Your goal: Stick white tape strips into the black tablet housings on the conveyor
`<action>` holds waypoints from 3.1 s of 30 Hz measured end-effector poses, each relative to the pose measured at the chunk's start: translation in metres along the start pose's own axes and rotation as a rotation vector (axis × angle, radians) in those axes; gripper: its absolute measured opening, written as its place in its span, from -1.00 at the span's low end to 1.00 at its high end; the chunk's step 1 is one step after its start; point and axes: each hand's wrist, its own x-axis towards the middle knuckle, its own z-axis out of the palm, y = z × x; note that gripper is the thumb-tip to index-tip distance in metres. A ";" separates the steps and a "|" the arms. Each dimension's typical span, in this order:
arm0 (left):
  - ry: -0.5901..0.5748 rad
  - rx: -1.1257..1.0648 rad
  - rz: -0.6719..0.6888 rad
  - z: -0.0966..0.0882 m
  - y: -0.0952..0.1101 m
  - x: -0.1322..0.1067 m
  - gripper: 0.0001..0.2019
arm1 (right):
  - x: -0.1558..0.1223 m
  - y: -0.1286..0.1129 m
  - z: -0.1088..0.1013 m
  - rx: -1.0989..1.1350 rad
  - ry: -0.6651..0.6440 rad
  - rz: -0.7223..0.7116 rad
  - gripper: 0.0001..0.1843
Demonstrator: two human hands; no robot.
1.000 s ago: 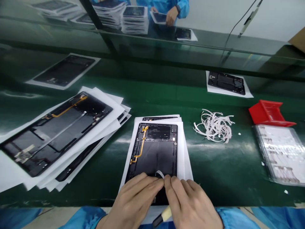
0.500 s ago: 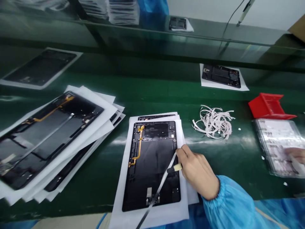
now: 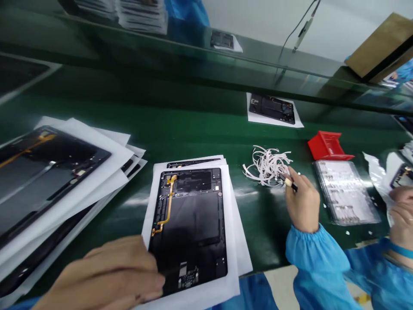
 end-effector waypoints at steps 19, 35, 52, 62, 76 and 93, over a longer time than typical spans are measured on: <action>0.353 0.180 -0.148 0.034 -0.029 0.005 -0.75 | -0.013 -0.144 0.039 1.030 -0.705 0.057 -0.89; 0.050 0.606 -0.134 0.095 -0.002 -0.076 -0.68 | -0.024 -0.134 0.062 0.919 -0.614 -0.046 -0.78; 0.063 0.634 -0.011 0.101 -0.010 -0.071 -0.74 | -0.029 -0.137 0.064 0.866 -0.579 -0.115 -0.71; 0.097 0.684 -0.086 0.105 -0.010 -0.072 -0.64 | -0.027 -0.138 0.063 0.859 -0.595 -0.152 -0.71; 0.161 0.664 -0.171 0.110 -0.005 -0.068 -0.59 | -0.028 -0.134 0.063 0.901 -0.514 -0.237 -0.75; 0.166 0.615 -0.143 0.111 -0.008 -0.070 -0.60 | -0.032 -0.133 0.075 0.789 -0.462 -0.323 -0.58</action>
